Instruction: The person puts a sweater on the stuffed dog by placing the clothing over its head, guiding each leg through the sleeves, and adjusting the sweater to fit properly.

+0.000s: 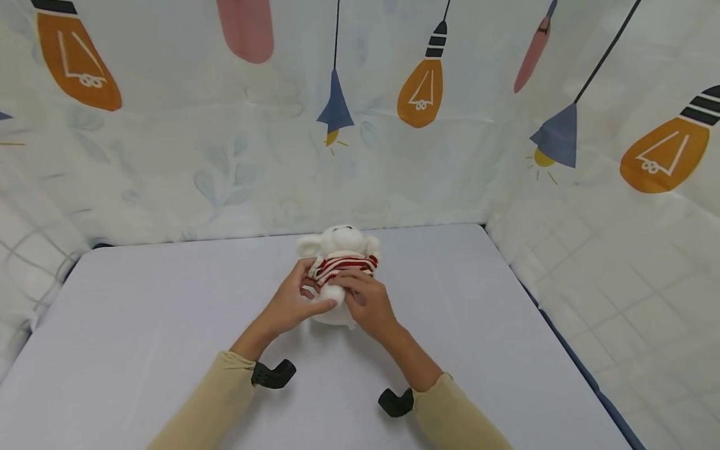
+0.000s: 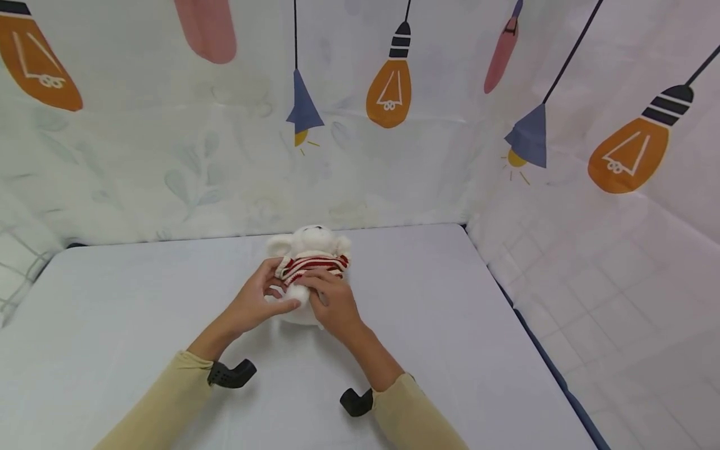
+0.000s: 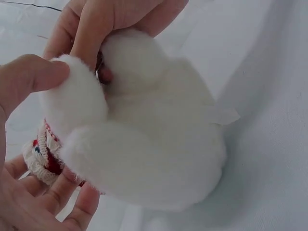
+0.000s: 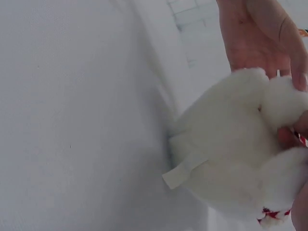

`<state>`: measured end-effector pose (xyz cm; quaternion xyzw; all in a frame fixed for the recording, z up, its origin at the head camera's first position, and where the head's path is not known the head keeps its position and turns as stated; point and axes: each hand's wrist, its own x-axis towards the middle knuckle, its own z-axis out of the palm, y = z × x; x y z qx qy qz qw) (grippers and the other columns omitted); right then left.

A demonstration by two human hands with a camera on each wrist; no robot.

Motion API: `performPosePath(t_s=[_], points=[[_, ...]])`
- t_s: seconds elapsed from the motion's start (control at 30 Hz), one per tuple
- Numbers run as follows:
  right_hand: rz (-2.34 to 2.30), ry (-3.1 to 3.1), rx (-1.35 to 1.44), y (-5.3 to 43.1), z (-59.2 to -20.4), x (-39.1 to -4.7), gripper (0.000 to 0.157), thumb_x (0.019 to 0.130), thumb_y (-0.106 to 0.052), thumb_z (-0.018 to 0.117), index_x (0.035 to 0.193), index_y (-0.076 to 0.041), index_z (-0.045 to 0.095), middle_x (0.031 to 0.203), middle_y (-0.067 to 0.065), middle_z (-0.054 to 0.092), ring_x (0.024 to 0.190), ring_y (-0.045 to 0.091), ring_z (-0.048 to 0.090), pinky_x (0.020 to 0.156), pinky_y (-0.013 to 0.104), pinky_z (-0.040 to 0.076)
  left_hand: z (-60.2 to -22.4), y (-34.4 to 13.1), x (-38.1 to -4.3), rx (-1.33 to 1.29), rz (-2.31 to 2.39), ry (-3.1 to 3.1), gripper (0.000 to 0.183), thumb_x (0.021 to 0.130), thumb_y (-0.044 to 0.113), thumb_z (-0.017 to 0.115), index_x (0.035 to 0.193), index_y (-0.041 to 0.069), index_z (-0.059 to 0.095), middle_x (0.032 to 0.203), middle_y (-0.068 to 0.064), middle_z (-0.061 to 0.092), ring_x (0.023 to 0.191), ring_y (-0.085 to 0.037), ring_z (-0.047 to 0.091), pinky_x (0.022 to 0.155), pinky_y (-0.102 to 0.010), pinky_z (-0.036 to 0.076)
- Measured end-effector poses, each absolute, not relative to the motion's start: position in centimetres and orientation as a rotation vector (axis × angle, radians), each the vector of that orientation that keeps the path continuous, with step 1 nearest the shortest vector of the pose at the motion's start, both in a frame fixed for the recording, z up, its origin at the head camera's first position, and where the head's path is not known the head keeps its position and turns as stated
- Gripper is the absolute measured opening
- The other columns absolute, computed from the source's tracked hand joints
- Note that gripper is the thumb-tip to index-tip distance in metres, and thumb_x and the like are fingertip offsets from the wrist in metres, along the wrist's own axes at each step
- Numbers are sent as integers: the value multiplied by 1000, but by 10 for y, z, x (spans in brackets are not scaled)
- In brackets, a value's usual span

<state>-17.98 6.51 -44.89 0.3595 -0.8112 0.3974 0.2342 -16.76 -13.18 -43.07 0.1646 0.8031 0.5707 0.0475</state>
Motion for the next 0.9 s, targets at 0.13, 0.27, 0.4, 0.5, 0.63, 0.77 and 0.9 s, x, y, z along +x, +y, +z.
performPosePath(t_s=[0.13,0.27,0.4,0.5,0.63,0.77,0.9], points=[[895,-2331,1039,62,-445,-179,25,89,0,60,109,-10,72,120,2,68,113,15,63,92,30,53,-430,-135,-166,490,1719,2531,76,79,23,80,141,12,37,122,-11,57,103,-22,55,85,-33,48],[687,-2406,1030,57,-442,-179,28,91,-6,59,117,-12,68,121,0,68,112,14,65,91,31,54,-430,-136,-163,401,1650,2699,70,80,21,79,139,11,42,131,-11,53,118,-27,49,93,-43,44],[540,-2473,968,54,-442,-179,25,94,-11,60,118,-14,67,116,-1,70,102,14,67,82,31,55,-426,-133,-158,371,1549,2918,59,80,20,76,133,11,52,132,-11,53,132,-31,38,102,-54,36],[424,-2521,924,52,-442,-179,22,93,-16,63,114,-17,69,114,-3,69,95,15,67,77,31,55,-423,-131,-156,413,1524,3025,49,79,15,75,125,12,58,123,-10,58,128,-30,41,100,-55,37],[352,-2535,906,48,-444,-180,18,93,-20,64,110,-19,69,112,-4,67,90,15,66,73,30,55,-423,-134,-159,480,1486,3059,45,78,10,74,121,11,61,119,-9,59,117,-27,50,94,-51,43],[413,-2520,919,48,-447,-180,19,94,-18,63,111,-19,69,112,-4,67,87,14,66,69,28,54,-423,-142,-164,504,1453,2959,48,82,16,73,127,12,56,124,-11,58,118,-28,52,96,-51,43],[458,-2524,944,50,-449,-178,24,94,-17,61,117,-21,69,113,-2,64,77,13,61,65,27,50,-425,-147,-170,501,1432,2800,53,88,30,70,133,15,48,128,-10,56,124,-30,50,103,-55,39]])
